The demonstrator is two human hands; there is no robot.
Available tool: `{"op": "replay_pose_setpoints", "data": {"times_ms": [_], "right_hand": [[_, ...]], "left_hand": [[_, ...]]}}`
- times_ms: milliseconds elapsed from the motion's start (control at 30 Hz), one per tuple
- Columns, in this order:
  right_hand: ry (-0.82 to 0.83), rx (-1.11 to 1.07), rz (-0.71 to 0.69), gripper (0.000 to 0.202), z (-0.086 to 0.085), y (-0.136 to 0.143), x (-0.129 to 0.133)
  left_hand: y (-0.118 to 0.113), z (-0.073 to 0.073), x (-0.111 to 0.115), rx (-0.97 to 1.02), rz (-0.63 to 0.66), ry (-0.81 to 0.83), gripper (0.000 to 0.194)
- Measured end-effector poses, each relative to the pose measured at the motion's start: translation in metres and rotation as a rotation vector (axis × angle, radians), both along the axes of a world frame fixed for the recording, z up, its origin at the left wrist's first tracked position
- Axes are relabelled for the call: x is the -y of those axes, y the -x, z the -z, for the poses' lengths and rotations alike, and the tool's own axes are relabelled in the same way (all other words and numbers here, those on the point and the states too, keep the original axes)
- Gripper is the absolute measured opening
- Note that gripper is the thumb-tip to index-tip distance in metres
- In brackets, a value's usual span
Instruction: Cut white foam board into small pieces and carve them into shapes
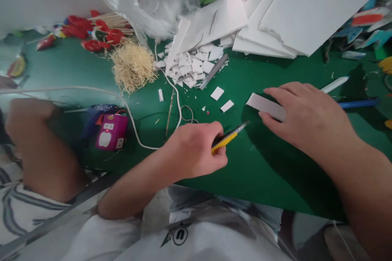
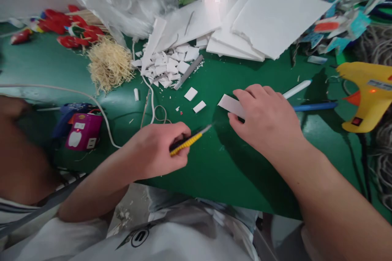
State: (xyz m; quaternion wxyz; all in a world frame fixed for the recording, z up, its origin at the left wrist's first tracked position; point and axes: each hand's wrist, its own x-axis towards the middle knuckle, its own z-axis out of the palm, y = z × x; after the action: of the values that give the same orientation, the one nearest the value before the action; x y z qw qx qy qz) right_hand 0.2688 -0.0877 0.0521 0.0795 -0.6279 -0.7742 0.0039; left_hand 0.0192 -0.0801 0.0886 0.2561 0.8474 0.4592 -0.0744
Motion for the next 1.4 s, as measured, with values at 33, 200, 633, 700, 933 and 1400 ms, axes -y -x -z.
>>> {"op": "replay_pose_setpoints", "data": {"times_ms": [33, 200, 633, 700, 933, 1400], "right_hand": [[0.0, 0.015, 0.025, 0.045, -0.001, 0.0, 0.001], [0.033, 0.064, 0.011, 0.037, 0.0, 0.0, 0.001], [0.048, 0.026, -0.197, 0.022, 0.004, 0.004, 0.007], [0.053, 0.022, -0.166, 0.021, 0.003, 0.005, 0.008], [0.05, -0.009, -0.175, 0.021, 0.007, 0.008, 0.008], [0.08, -0.061, -0.16, 0.019, 0.008, 0.006, 0.007]], "left_hand": [[0.003, -0.001, -0.002, 0.063, -0.053, -0.016, 0.018], [0.008, 0.006, -0.008, 0.296, -0.205, -0.207, 0.021], [-0.007, 0.031, 0.015, 0.117, 0.013, -0.475, 0.039], [-0.007, 0.03, 0.018, 0.103, 0.021, -0.5, 0.043], [-0.005, 0.031, 0.024, 0.082, 0.074, -0.544, 0.04], [-0.008, 0.032, 0.025, 0.115, 0.102, -0.61, 0.027]]}}
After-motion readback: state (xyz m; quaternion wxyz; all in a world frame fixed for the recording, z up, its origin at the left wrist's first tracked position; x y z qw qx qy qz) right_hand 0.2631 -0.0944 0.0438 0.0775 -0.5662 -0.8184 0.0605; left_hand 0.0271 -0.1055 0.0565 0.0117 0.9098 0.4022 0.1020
